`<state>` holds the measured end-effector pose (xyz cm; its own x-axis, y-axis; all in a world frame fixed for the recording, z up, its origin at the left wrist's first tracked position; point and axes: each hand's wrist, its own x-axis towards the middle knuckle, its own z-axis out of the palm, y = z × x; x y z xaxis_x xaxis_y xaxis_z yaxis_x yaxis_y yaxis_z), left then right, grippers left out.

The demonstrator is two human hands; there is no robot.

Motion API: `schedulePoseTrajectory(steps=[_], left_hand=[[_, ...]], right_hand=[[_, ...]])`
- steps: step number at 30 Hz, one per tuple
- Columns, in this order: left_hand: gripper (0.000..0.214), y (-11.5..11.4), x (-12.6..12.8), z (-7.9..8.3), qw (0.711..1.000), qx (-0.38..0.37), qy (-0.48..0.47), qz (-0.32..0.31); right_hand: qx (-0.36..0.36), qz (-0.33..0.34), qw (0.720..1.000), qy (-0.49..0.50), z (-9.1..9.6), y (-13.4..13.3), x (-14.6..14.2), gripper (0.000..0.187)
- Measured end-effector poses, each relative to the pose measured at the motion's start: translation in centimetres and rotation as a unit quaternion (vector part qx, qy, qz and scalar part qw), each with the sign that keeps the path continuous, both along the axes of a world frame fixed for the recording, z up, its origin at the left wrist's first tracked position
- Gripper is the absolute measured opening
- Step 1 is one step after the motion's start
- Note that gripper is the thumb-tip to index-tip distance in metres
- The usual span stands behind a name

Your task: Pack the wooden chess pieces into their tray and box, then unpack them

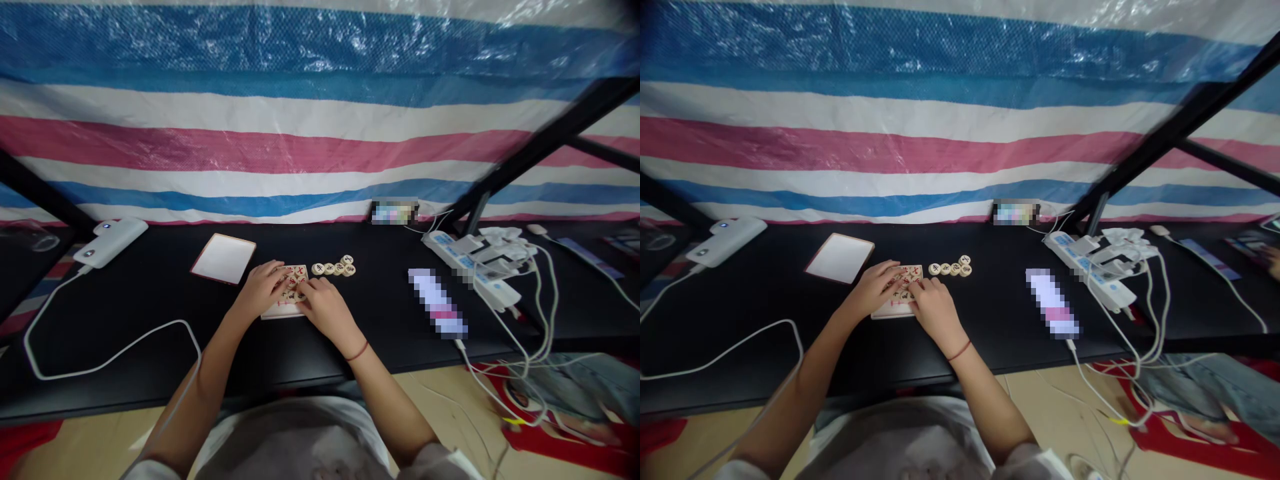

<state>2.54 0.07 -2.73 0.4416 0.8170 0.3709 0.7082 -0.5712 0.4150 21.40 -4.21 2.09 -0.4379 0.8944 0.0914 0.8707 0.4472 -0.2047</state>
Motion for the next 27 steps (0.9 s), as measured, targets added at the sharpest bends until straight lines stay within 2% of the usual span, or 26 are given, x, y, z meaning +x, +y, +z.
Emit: schedulePoseTrajectory(steps=[12, 15, 17, 19, 22, 23, 24, 27], left_hand=[[0.028, 0.0, -0.1, -0.2, 1.000, -0.005, -0.005, 0.002], [0.030, -0.2, 0.0, 0.2, 1.000, -0.021, 0.003, 0.018], [0.031, -0.5, 0.1, 0.5, 0.999, -0.032, 0.015, 0.028], [0.036, -0.8, 0.3, 0.8, 0.998, -0.040, 0.028, 0.030], [0.058, -1.0, 0.7, 0.9, 0.998, -0.052, 0.044, 0.016], [0.063, -1.1, 0.8, 0.8, 0.997, -0.056, 0.048, 0.013], [0.065, -1.1, 0.9, 0.8, 0.997, -0.059, 0.051, 0.011], [0.062, -1.2, 1.1, 0.8, 0.996, -0.061, 0.056, 0.013]], right_hand=[[0.017, -0.003, 1.000, -0.001, -0.5, 0.1, -1.2, 0.012], [-0.006, 0.021, 0.998, 0.062, 0.4, 0.2, -0.1, 0.016], [-0.018, 0.025, 0.991, 0.131, 1.3, 0.8, 1.7, 0.019], [0.001, -0.046, 0.986, 0.161, 2.0, 2.2, 4.1, 0.020], [0.022, -0.229, 0.969, 0.086, 2.4, 5.2, 7.2, 0.027], [-0.003, -0.273, 0.961, 0.052, 2.3, 6.3, 7.8, 0.033], [-0.051, -0.289, 0.956, 0.022, 2.2, 7.4, 8.2, 0.040], [-0.173, -0.303, 0.936, -0.053, 1.7, 9.9, 8.1, 0.051]])
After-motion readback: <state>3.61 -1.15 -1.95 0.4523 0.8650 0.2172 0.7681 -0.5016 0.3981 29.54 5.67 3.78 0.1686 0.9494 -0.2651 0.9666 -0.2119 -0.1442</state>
